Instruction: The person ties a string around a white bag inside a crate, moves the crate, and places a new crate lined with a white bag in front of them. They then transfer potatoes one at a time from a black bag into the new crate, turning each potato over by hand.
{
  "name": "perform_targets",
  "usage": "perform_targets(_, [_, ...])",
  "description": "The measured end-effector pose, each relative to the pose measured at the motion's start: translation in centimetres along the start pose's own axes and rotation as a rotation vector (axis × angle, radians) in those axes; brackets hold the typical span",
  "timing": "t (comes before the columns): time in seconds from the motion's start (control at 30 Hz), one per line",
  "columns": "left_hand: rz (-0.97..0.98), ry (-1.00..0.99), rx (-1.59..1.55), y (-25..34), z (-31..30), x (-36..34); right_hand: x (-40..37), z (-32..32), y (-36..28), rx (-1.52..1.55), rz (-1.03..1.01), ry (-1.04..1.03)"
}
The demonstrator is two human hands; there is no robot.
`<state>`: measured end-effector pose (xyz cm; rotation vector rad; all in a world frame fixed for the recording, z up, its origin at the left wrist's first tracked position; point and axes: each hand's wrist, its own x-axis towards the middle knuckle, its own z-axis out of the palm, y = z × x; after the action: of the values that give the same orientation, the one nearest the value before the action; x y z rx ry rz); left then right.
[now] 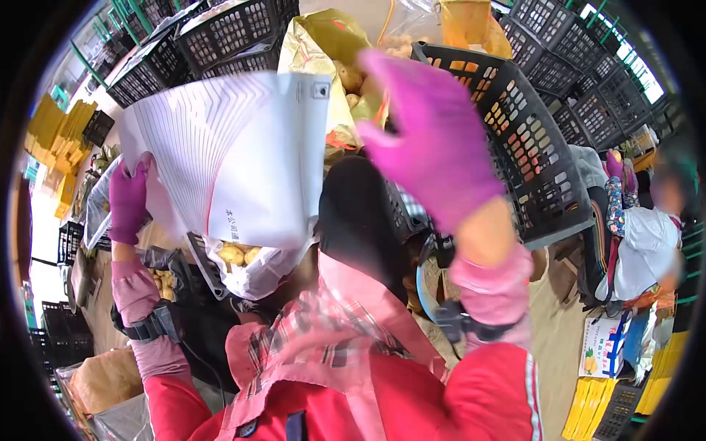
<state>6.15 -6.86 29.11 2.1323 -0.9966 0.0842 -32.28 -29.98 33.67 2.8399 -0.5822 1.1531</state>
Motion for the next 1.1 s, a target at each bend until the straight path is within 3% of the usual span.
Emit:
perform_targets(0.1, [0.079, 0.018, -0.045, 2.7, -0.5, 1.3, -4.3, -5.1, 2.7, -0.390, 0.174, -0.135])
perform_targets(0.17, [0.093, -0.001, -0.121, 6.7, -0.4, 2.3, -8.5, -8.0, 3.1, -0.403, 0.582, -0.416])
perform_targets(0.23, [0.098, -0.058, -0.153, 10.7, 0.5, 3.4, -14.6, -7.6, 4.7, -0.416, 0.571, -0.458])
perform_targets(0.33, [0.100, -0.287, -0.253, 15.5, 3.6, 4.8, -16.1, -6.0, 4.2, -0.187, 0.928, -0.356])
perform_targets(0.37, [0.163, -0.292, -0.234, 16.7, 5.0, 4.2, -16.2, -5.9, 4.8, -0.339, 0.812, -0.246])
perform_targets(0.47, [0.286, -0.393, -0.026, 19.6, 8.1, 3.5, -13.7, -9.9, 9.2, -0.277, 0.790, -0.042])
perform_targets(0.5, [0.380, -0.464, 0.036, 18.5, 9.0, 4.3, -15.2, -11.4, 14.6, -0.127, 0.831, -0.024])
perform_targets(0.53, [0.335, -0.546, 0.087, 18.2, 9.3, 4.3, -14.7, -12.8, 17.4, -0.109, 0.625, 0.045])
perform_targets(0.57, [0.292, -0.630, 0.137, 18.1, 9.5, 4.1, -14.3, -14.3, 20.2, 0.214, 0.724, 0.016])
perform_targets(0.63, [0.280, -0.718, 0.170, 16.6, 10.5, 4.4, -11.0, -17.7, 21.5, 0.190, 0.877, -0.105])
perform_targets(0.67, [0.277, -0.753, 0.165, 16.6, 11.5, 4.3, -11.3, -18.5, 25.8, 0.277, 0.793, -0.104])
perform_targets(0.77, [0.286, -0.891, 0.245, 17.7, 13.7, 4.9, -8.9, -20.0, 29.8, 0.352, 0.788, -0.144])
perform_targets(0.97, [0.561, -0.657, 0.157, 19.5, 24.4, 3.9, -8.2, -20.8, 32.3, 0.385, 0.822, -0.208])
perform_targets(1.1, [0.498, -0.647, 0.114, 22.2, 30.3, 3.6, -8.7, -21.0, 31.3, 0.282, 0.835, -0.205])
